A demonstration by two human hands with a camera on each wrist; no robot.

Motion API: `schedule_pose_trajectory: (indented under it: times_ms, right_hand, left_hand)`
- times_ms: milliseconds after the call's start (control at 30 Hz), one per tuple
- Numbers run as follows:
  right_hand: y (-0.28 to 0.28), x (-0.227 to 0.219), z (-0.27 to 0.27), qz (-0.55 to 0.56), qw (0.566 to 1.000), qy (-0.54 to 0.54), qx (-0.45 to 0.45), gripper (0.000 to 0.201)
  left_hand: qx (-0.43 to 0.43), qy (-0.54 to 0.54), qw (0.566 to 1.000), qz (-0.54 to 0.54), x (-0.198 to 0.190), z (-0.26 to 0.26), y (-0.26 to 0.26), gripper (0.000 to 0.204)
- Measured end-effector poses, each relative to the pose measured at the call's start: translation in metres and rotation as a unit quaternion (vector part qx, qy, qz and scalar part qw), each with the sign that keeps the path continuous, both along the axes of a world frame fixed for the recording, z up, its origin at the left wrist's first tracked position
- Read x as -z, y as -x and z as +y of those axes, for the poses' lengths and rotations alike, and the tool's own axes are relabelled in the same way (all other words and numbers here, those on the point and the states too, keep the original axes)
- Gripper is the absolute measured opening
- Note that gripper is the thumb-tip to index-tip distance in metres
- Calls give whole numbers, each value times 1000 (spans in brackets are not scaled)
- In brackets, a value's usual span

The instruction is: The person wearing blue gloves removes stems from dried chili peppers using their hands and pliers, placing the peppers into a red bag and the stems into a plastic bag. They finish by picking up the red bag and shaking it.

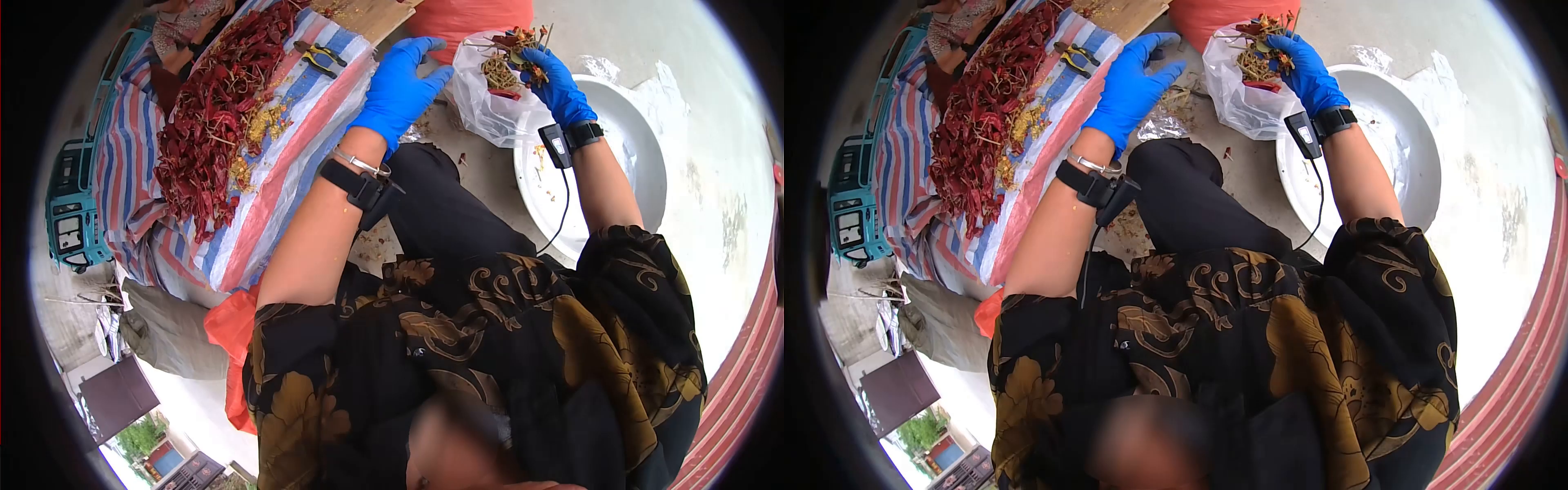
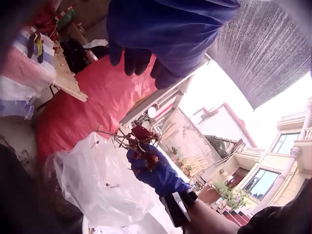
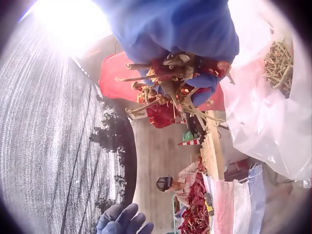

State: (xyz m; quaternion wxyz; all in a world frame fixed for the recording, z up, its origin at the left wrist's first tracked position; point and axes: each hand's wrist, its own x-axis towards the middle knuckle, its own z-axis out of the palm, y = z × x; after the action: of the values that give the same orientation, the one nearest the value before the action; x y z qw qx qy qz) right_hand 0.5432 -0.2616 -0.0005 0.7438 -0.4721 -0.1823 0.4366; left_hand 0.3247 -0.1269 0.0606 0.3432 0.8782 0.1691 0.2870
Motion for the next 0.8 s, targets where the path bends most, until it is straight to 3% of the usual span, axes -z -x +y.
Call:
schedule_pose_trajectory:
  times_ms: [100, 267, 400, 567, 633, 800]
  right_hand:
    - [-14, 24, -9, 31, 999, 5, -6, 27]
    - [-27, 44, -20, 57, 998, 25, -8, 30]
    - [-26, 45, -17, 73, 997, -8, 6, 31]
    - [-30, 52, -15, 69, 995, -16, -69, 28]
    - [-20, 41, -15, 81, 995, -9, -57, 28]
    - [-15, 39, -13, 97, 994, 35, -44, 26]
  left_hand:
    - [10, -4, 1000, 22, 29, -4, -17, 42]
    - [9, 44, 997, 61, 44, -2, -44, 42]
    - [5, 22, 999, 34, 51, 2, -70, 43]
    - [19, 48, 999, 16, 65, -7, -97, 45]
    - [29, 59, 998, 6, 72, -10, -103, 45]
    - [14, 31, 999, 4, 79, -9, -113, 31]
